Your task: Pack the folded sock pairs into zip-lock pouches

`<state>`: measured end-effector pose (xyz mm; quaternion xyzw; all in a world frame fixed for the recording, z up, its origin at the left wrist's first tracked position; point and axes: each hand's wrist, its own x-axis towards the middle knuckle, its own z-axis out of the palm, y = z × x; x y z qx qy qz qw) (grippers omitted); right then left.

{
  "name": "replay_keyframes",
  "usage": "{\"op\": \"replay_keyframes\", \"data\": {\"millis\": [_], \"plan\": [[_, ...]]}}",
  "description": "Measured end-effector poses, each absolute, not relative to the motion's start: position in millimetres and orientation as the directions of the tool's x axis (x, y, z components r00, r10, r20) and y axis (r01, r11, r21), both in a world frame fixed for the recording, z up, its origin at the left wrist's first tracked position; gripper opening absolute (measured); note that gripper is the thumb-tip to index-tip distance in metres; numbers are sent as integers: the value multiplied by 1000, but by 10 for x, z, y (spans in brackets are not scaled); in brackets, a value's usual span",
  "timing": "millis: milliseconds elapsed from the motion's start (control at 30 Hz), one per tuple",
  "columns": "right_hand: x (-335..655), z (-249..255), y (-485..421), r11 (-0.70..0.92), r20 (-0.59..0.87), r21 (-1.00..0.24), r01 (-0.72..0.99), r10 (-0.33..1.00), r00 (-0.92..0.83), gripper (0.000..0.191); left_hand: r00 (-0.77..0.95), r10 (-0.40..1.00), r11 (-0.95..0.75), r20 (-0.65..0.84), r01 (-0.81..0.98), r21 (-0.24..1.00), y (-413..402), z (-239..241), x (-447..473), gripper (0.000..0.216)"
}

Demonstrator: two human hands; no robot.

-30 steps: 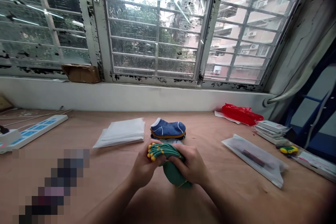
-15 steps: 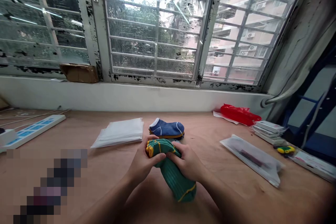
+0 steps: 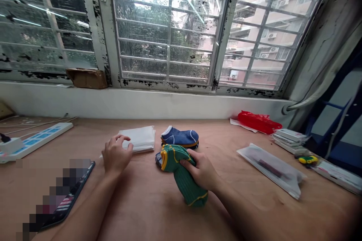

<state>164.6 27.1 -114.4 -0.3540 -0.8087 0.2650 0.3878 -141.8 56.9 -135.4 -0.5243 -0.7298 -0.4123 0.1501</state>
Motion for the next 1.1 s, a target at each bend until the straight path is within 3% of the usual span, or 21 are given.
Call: {"op": "replay_keyframes", "data": {"millis": [133, 467, 600, 733, 900, 1100], "plan": [[1639, -1152, 251, 629, 439, -677, 384, 763, -475, 16, -397, 727, 255, 560, 913, 317, 594, -1450, -1669, 28], [1637, -1148, 237, 652, 451, -644, 401, 746, -491, 15, -301, 747, 214, 593, 953, 215, 665, -1461, -1678, 28], [1647, -1157, 245, 683, 464, -614, 396, 718, -519, 14, -313, 576, 197, 755, 950, 243, 607, -1304, -1593, 33], [1684, -955, 261, 811, 530, -484, 328, 570, -627, 11, -243, 445, 80, 862, 969, 232, 415, -790, -1401, 29], [1725, -265, 235, 916, 528, -259, 305, 399, -750, 20, -240, 551, -71, 799, 941, 331, 173, -88, -1116, 21], [1734, 263, 205, 912, 558, -122, 391, 388, -734, 18, -5, 744, -289, 668, 899, 329, 126, 356, -713, 21]]}}
